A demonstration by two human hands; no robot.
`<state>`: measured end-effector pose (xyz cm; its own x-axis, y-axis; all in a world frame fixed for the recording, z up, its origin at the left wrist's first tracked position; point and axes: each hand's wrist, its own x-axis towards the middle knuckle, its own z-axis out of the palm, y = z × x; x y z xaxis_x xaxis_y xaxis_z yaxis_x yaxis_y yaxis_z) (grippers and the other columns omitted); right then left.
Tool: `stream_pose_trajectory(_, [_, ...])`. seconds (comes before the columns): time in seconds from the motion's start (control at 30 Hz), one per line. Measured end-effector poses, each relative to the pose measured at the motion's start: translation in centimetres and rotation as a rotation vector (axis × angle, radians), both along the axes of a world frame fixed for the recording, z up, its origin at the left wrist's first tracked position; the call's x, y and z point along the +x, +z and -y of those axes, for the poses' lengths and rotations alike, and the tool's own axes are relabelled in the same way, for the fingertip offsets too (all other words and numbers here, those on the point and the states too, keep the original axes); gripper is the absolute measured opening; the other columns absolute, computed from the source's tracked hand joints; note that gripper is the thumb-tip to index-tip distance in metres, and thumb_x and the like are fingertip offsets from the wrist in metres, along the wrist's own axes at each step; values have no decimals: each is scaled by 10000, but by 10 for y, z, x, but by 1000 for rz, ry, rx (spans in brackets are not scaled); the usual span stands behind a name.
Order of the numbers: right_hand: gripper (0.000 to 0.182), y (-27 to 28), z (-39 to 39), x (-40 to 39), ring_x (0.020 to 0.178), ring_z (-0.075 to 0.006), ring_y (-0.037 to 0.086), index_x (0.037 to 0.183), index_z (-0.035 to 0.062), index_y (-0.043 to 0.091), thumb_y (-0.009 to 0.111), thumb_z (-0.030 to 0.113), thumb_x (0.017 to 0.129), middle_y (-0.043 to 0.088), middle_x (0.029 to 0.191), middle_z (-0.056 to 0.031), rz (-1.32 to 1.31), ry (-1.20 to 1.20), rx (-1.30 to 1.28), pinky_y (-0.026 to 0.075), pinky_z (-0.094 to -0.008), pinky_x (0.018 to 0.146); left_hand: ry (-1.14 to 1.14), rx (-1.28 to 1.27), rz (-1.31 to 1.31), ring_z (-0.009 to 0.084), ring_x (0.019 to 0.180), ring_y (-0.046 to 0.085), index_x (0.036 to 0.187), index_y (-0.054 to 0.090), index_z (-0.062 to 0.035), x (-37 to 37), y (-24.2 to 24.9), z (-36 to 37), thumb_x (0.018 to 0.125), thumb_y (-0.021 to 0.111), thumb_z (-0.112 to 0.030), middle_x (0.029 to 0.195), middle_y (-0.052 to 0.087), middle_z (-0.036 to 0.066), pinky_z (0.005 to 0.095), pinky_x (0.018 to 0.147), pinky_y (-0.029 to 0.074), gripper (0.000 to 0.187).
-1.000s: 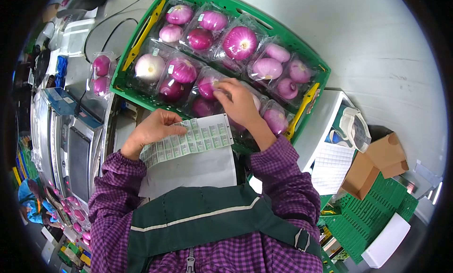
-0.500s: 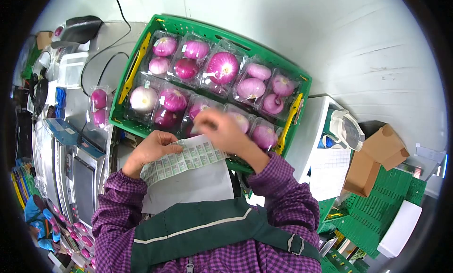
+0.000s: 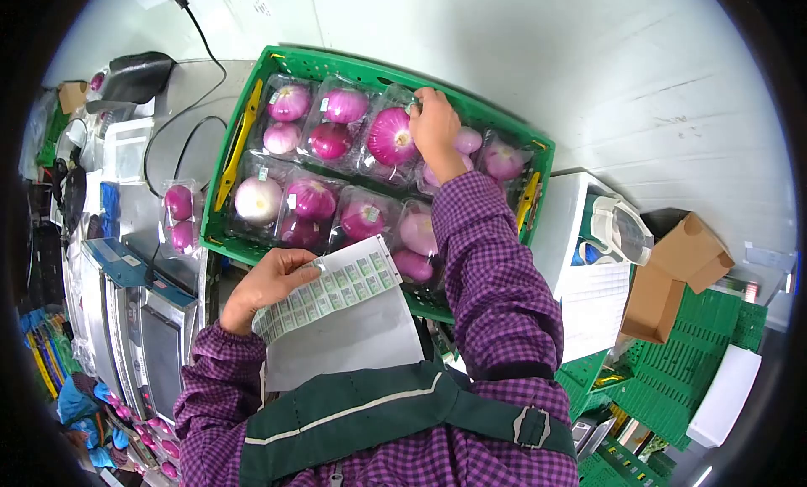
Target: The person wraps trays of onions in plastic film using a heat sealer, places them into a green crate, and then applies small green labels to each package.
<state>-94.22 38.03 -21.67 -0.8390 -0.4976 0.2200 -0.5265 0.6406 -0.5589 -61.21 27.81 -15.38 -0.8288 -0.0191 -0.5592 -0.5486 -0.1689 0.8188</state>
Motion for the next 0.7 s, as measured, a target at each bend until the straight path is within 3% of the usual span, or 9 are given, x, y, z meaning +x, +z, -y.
stream_pose_trajectory(0.17, [217, -3, -18, 18, 957, -279, 593, 1008, 44, 646, 604, 103, 803, 604, 1055, -115, -296, 250, 151, 461, -364, 845, -26, -103, -73, 73, 775, 552, 1019, 619, 33, -10, 2, 6, 846, 643, -106, 854, 629, 20, 225, 692, 453, 223])
stream_pose_trajectory(0.23, [253, 41, -26, 54, 950, -295, 589, 1048, 34, 627, 610, 109, 807, 609, 1028, -124, 14, 430, -84, 464, -362, 837, -26, -10, -58, 80, 798, 574, 1005, 630, 34, -18, 8, 7, 846, 635, -83, 873, 647, 35, 230, 724, 467, 198])
stream_pose_trajectory(0.3, [252, 71, -38, 87, 895, -302, 599, 996, 22, 642, 624, 173, 793, 617, 998, -124, 491, 733, -150, 478, -369, 789, -32, 0, -52, 88, 801, 594, 993, 642, 34, -25, 9, 6, 835, 638, -61, 872, 662, 47, 236, 739, 481, 183])
stream_pose_trajectory(0.37, [245, 100, -51, 114, 943, -297, 595, 1015, 16, 624, 628, 138, 803, 617, 1011, -132, 553, 918, 19, 470, -347, 817, -67, -61, -66, 90, 778, 602, 993, 644, 32, -32, 9, 3, 821, 653, -56, 848, 667, 50, 238, 721, 489, 193])
stream_pose_trajectory(0.4, [218, 93, -58, 123, 909, -296, 597, 978, 26, 633, 629, 142, 794, 621, 980, -122, 393, 942, 40, 475, -354, 793, -56, -46, -59, 89, 762, 602, 982, 650, 34, -36, 12, 0, 810, 666, -52, 833, 669, 49, 236, 708, 492, 193])
stream_pose_trajectory(0.57, [144, 76, -87, 142, 849, -290, 586, 887, 51, 636, 613, 126, 768, 607, 880, -91, 415, 871, -64, 461, -396, 728, -143, -71, -70, 83, 759, 597, 969, 665, 27, -52, 19, -15, 799, 673, -41, 833, 669, 44, 230, 706, 488, 183])
stream_pose_trajectory(0.7, [148, 67, -107, 154, 820, -268, 585, 861, 81, 626, 657, 139, 729, 599, 863, -59, 217, 778, -117, 465, -380, 710, -217, -130, -42, 72, 774, 579, 984, 670, 6, -58, 12, -22, 807, 686, -84, 839, 671, 27, 240, 725, 480, 200])
